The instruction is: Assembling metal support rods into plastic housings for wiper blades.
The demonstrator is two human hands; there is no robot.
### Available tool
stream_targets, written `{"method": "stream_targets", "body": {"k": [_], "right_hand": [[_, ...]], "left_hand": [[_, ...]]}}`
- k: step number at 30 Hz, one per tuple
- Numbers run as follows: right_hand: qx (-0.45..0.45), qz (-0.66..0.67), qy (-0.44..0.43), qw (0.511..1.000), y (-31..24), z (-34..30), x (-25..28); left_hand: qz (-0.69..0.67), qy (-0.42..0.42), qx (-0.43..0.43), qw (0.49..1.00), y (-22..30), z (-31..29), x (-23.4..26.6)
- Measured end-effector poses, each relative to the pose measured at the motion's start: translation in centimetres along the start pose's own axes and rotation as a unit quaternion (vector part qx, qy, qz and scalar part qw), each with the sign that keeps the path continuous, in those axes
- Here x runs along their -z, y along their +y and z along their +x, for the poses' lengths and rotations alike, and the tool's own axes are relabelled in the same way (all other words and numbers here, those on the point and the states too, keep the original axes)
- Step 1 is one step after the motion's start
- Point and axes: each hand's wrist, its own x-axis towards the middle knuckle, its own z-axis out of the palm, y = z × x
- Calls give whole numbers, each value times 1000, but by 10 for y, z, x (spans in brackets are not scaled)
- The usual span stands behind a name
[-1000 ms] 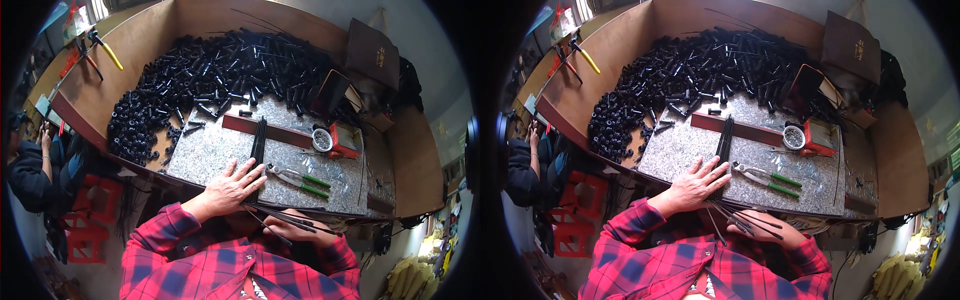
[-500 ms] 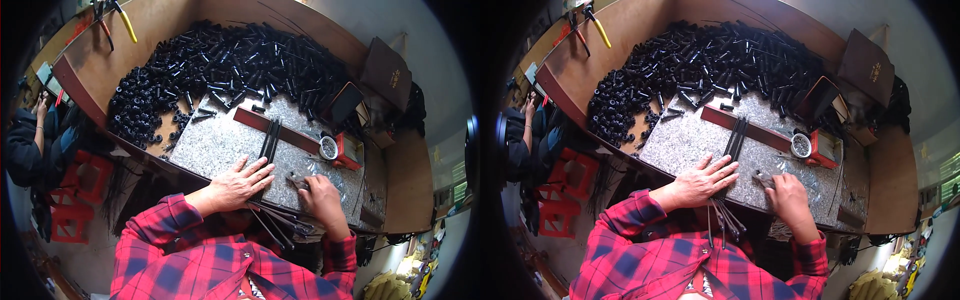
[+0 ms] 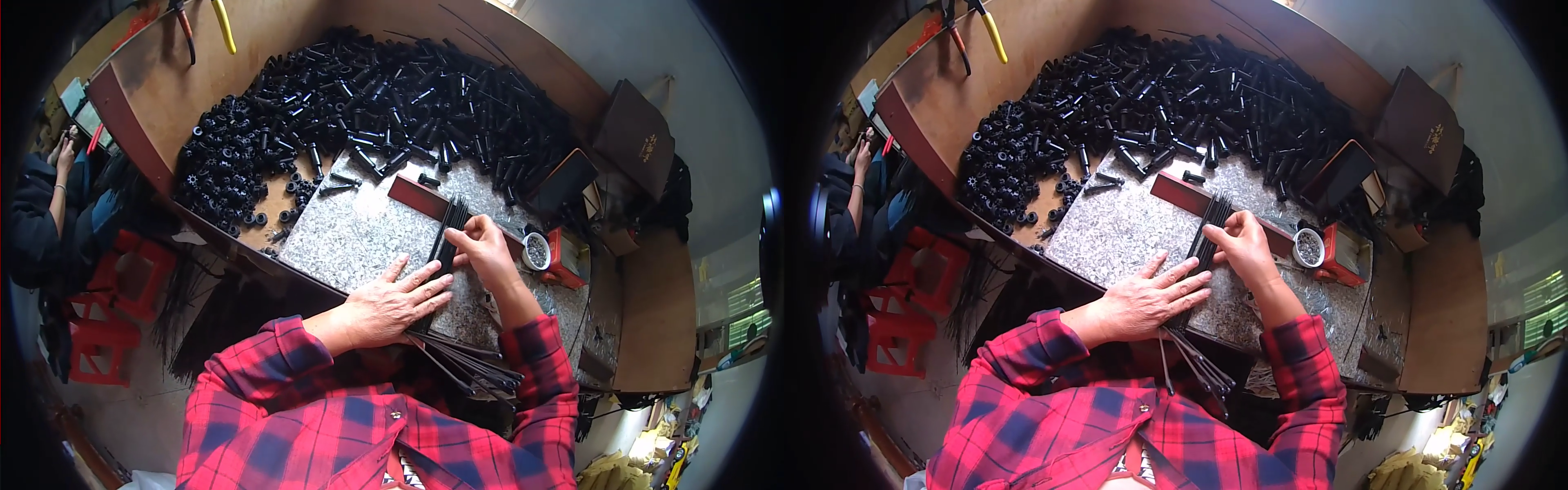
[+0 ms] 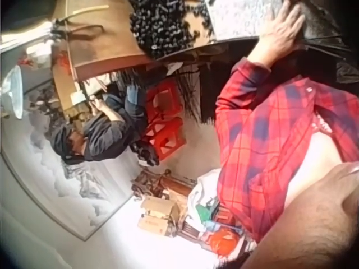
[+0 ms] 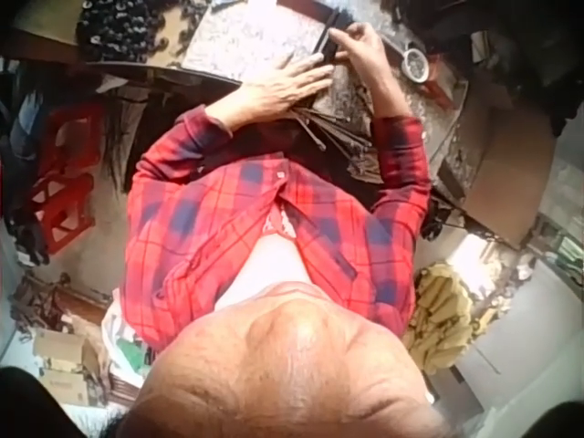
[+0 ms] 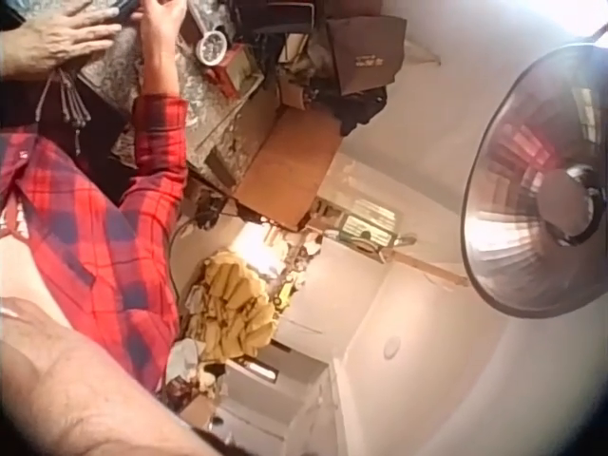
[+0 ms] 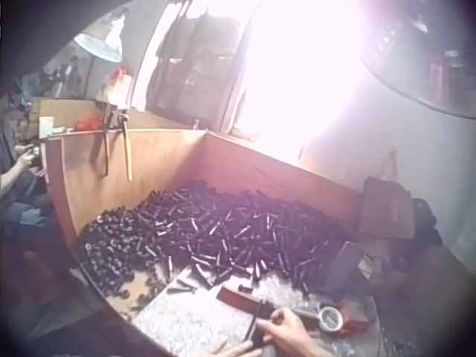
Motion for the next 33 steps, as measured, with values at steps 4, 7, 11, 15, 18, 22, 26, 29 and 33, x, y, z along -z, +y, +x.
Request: {"method": "stream_targets", "body": {"k": [4,7,11,15,18,22,26,29,33], "right_hand": [[-1,32,0,999,-3,1,-10],[-2,57,6,998,0,0,-10],[-11,111,23,994,5,-1,-10],[-29,161,-35,986,9,3,-1],[-47,236,-73,968,14,5,6],[-33,282,-47,958,8,1,3],[61,22,17,998,3,-4,10],[64,-67,22,996,-8,-10,24],[161,-218,88,958,-6,-15,49]], "left_hand": [[23,23,-12,999,-2,-3,-3],[40,23,-14,999,-3,-2,-6],[30,34,-13,999,-3,-2,-4],[61,21,-15,998,-3,-2,-5],[73,27,-15,997,-3,-1,-5],[62,16,-9,998,-2,-1,-4],[32,13,-10,999,-1,-2,2],[-6,1,7,1000,1,-2,7],[28,18,-1,999,1,-1,2]]}}
